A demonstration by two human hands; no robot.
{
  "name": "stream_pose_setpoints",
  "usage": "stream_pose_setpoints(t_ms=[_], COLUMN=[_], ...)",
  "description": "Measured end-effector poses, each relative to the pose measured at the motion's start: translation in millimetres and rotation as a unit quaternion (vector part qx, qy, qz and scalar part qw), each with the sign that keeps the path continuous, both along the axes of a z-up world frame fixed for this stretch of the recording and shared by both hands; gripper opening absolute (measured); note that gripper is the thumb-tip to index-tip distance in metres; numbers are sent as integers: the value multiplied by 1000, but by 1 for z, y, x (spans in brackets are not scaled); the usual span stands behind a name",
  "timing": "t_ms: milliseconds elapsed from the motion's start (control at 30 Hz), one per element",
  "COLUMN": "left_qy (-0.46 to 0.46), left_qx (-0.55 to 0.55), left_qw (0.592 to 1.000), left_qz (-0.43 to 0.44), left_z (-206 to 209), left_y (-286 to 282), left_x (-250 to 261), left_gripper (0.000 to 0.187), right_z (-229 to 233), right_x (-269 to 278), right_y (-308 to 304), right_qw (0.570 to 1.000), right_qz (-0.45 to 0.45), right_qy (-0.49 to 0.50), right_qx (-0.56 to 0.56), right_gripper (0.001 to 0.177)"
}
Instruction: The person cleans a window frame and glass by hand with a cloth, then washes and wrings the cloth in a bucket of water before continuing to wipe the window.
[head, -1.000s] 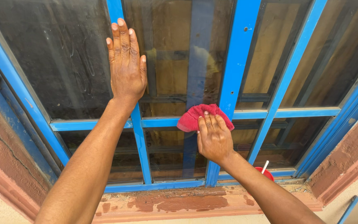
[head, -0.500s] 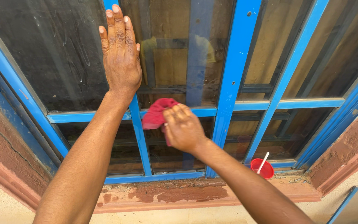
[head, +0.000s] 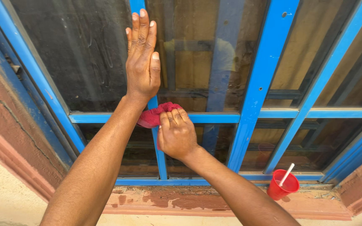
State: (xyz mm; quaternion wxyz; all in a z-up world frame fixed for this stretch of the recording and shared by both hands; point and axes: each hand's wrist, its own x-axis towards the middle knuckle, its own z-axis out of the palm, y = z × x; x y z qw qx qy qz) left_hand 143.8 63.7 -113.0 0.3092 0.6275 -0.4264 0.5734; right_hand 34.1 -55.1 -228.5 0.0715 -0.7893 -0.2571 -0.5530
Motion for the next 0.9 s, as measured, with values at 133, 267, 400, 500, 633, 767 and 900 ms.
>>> stream_pose_setpoints(t_ms=[133,267,400,500,633,767,900], left_qy=[42,101,175,136,114,117,141], left_qx=[11,-15,-34,-26,-45,-43,-54], left_qw=[992,966,930,931,953,953,955], left_qz=[-117,-237,-320,-337,-279,-276,-253], left_z=[4,14,20,19,15,14,12], left_y=[13,25,32,31,25,29,28], left_x=[-10,-19,-22,-20,-18,-13,-6], left_gripper=[58,55,58,57,59,58,56], right_z=[4,19,31,55,132,221,207], right_x=[-5,-6,-1,16,51,69,53], right_y=[26,28,26,15,1,1,22], right_qw=[994,906,762,655,700,894,991], right_qz=[-9,48,176,356,470,239,5], right_qy=[17,227,300,300,180,63,-34], right_qx=[107,354,547,595,506,374,128], right_gripper=[30,25,28,29,26,26,17])
